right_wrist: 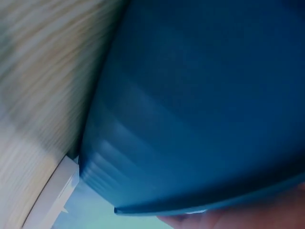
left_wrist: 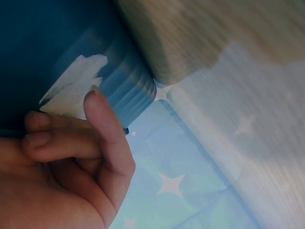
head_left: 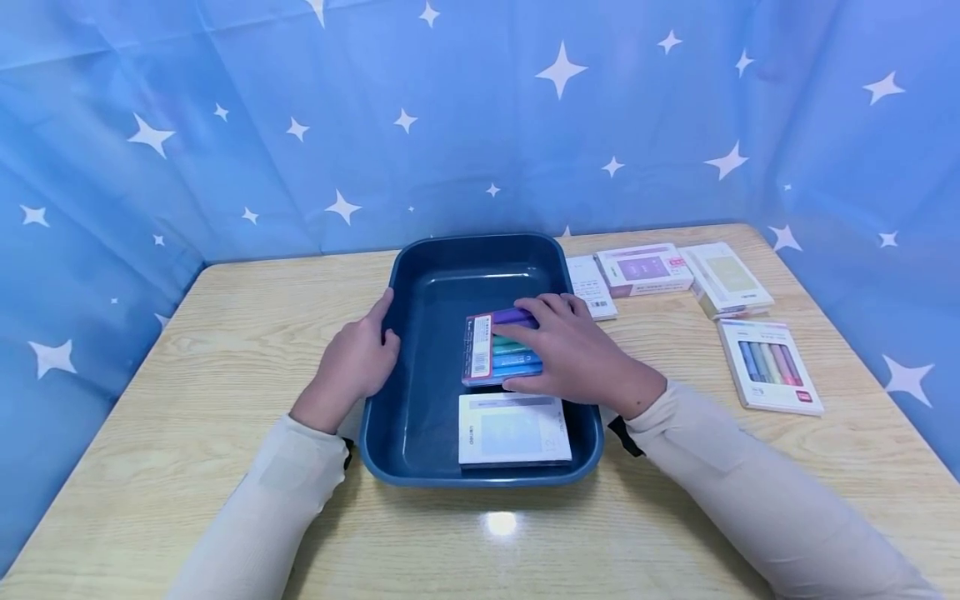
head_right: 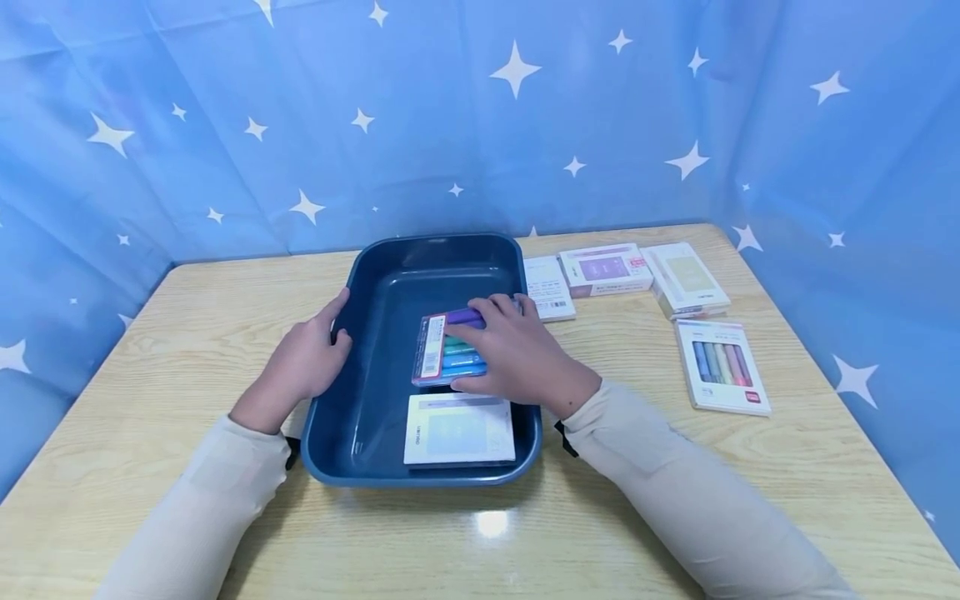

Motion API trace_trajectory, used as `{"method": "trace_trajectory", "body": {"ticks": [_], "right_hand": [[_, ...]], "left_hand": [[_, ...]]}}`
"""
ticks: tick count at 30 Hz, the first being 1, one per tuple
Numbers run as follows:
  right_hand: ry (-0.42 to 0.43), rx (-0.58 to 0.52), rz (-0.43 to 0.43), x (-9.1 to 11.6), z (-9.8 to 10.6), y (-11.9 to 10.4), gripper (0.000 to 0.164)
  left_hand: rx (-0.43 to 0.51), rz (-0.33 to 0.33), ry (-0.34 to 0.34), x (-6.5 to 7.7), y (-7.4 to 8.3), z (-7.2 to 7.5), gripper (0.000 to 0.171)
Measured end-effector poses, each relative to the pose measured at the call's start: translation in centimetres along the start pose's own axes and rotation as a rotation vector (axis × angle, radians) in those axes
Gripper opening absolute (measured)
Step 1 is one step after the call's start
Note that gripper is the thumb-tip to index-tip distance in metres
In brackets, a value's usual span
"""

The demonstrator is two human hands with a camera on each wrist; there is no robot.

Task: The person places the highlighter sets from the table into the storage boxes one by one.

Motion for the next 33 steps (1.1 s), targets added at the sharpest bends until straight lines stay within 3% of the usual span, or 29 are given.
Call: {"method": "trace_trajectory", "body": {"ticks": [33], "right_hand": [[-0.091,0.01,0.004,-0.3,-1.9,-0.3,0.075]], "left_hand": [[0.005,0.004,0.004,0.1,0.1,0.2,0.063]]}}
Point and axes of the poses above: each hand's wrist, its own x-axis away from the middle knuckle, its own z-axis out of the back of the hand, y = z × x, the point moved 10 cm from there along -x, towards the middle knuckle, and after that the axes turned 4 degrees about x, right-handed, at the moved point
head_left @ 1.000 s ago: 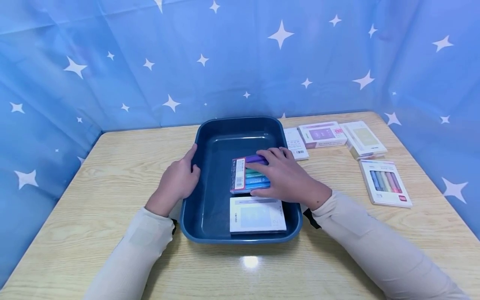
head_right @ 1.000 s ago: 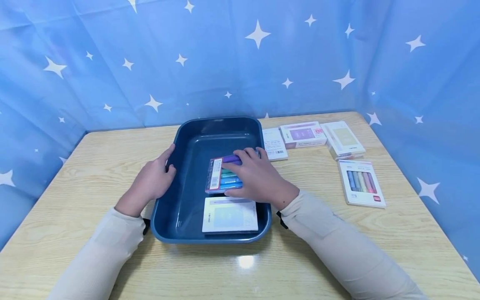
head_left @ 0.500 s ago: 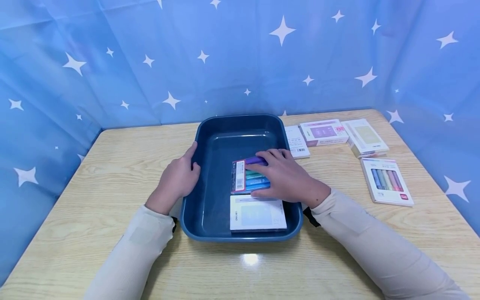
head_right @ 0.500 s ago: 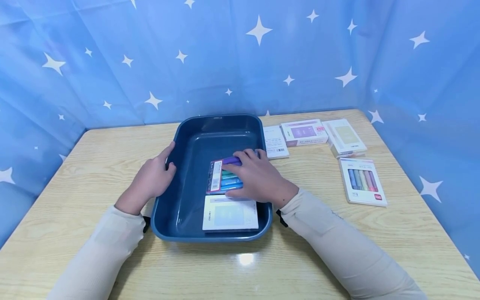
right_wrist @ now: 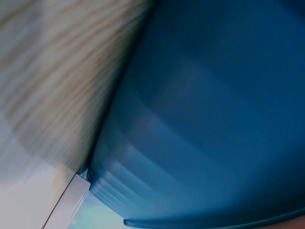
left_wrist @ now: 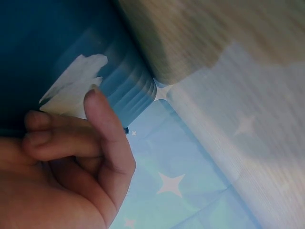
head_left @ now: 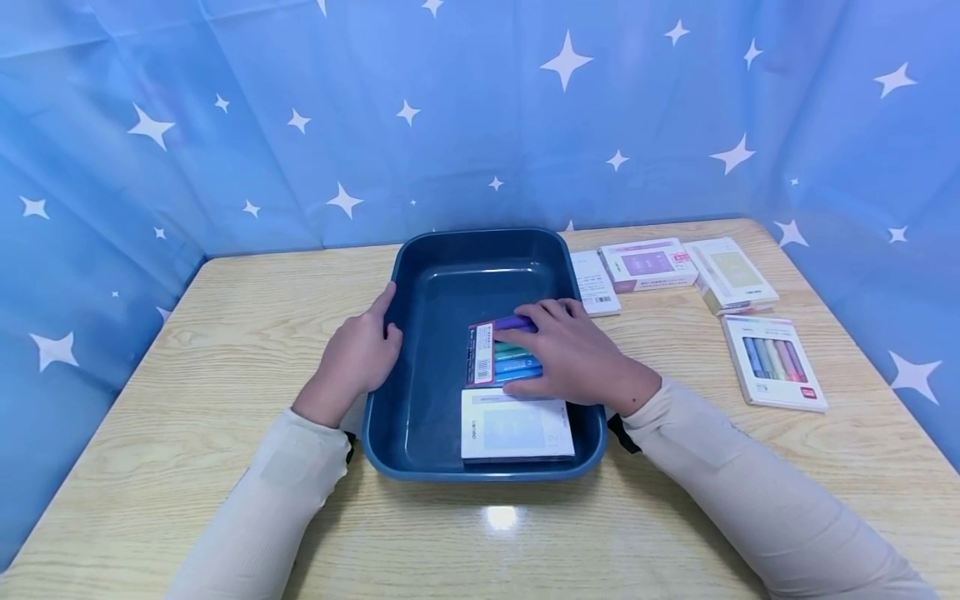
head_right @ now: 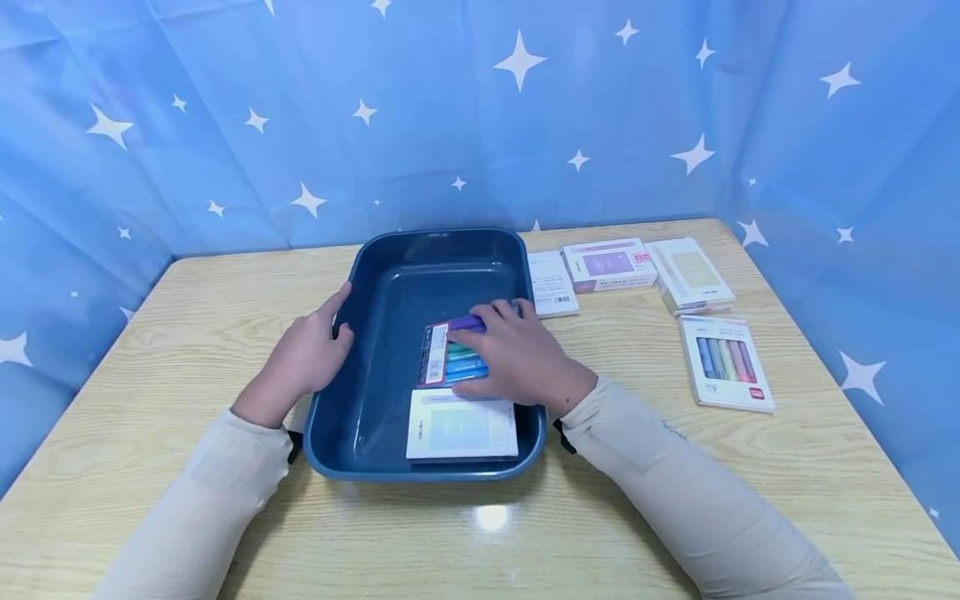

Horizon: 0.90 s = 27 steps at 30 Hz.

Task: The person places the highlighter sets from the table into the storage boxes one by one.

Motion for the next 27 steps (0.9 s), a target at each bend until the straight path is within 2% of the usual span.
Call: {"method": "trace_trajectory", "body": {"ticks": [15,27], "right_hand": [[-0.015,0.007,0.01,0.09,0.02,-0.09,0.074],[-0.024,0.021,0.005,0.01,-0.26,0.01,0.073]], "left_hand": [[0.008,0.009,-0.008,0.07,0.03,0.0,0.064],[-0.004,-0.011,0.005,-0.24,-0.16,-0.13,0.064]]}}
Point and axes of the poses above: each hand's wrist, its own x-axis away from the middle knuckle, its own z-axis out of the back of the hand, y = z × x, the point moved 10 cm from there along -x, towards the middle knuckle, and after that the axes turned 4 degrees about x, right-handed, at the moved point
